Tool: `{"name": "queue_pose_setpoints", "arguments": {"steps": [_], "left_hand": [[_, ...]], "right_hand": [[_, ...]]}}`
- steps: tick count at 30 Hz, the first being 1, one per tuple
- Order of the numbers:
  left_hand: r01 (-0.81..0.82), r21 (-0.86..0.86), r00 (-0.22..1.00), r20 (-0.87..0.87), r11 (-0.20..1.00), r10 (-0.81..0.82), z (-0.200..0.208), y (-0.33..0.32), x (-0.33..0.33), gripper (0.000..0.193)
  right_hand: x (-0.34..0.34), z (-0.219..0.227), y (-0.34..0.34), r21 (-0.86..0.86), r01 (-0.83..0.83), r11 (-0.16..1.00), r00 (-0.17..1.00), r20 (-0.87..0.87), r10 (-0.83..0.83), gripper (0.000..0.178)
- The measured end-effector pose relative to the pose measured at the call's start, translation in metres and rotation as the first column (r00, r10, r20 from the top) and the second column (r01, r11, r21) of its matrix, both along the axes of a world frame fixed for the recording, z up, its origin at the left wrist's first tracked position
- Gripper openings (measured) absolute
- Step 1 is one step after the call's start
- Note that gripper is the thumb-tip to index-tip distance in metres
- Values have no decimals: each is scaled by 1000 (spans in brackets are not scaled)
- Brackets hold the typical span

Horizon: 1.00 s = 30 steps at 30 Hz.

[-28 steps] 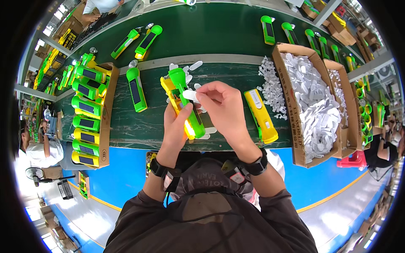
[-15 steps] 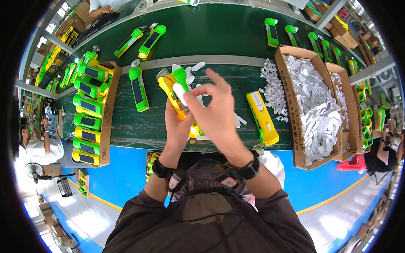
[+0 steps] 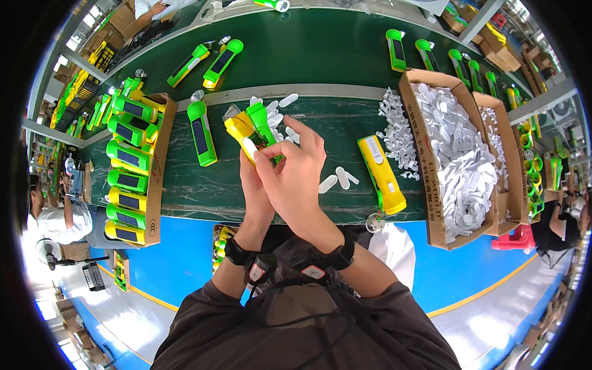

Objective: Assembling components of green and yellow solar-powered flashlights on a factory assembly line.

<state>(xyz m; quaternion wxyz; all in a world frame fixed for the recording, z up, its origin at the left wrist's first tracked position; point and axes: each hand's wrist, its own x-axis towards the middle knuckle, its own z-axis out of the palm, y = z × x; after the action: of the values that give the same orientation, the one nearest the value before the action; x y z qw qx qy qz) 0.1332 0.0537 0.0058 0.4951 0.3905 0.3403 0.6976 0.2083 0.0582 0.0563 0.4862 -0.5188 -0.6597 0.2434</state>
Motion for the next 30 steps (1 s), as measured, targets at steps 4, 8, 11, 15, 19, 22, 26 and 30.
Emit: {"name": "queue_pose_setpoints", "arguments": {"steps": [4,8,11,15,19,22,26,30], "left_hand": [[-2,-36,993,-120,999,-2,-3,-1,-1,60],[-21,-36,988,-154,999,15,-10,0,-3,57],[23,-9,999,-29,1000,-23,-15,1,-3,54],[48,-171,999,11,984,-47,0,-6,-11,44],[93,-229,979,196,969,-48,12,-1,-11,35],[104,-244,950,313,964,-23,15,2,-9,35],[126,-317,928,373,940,2,15,6,-9,36],[1,-377,971,223,926,89,9,8,-9,37]], "right_hand": [[-1,-2,1,5,9,1000,999,-39,-9,10],[-4,-6,-6,35,16,999,999,-44,-14,9],[-5,-9,-6,161,10,987,1000,-30,-5,10],[21,3,-4,147,-84,986,995,-46,91,18],[48,0,-10,-158,-258,953,950,-221,221,45],[51,-6,-12,-277,-475,835,800,-531,279,47],[54,-4,-12,-346,-456,820,817,-528,231,46],[46,2,-23,-344,-376,860,887,-401,227,41]]}}
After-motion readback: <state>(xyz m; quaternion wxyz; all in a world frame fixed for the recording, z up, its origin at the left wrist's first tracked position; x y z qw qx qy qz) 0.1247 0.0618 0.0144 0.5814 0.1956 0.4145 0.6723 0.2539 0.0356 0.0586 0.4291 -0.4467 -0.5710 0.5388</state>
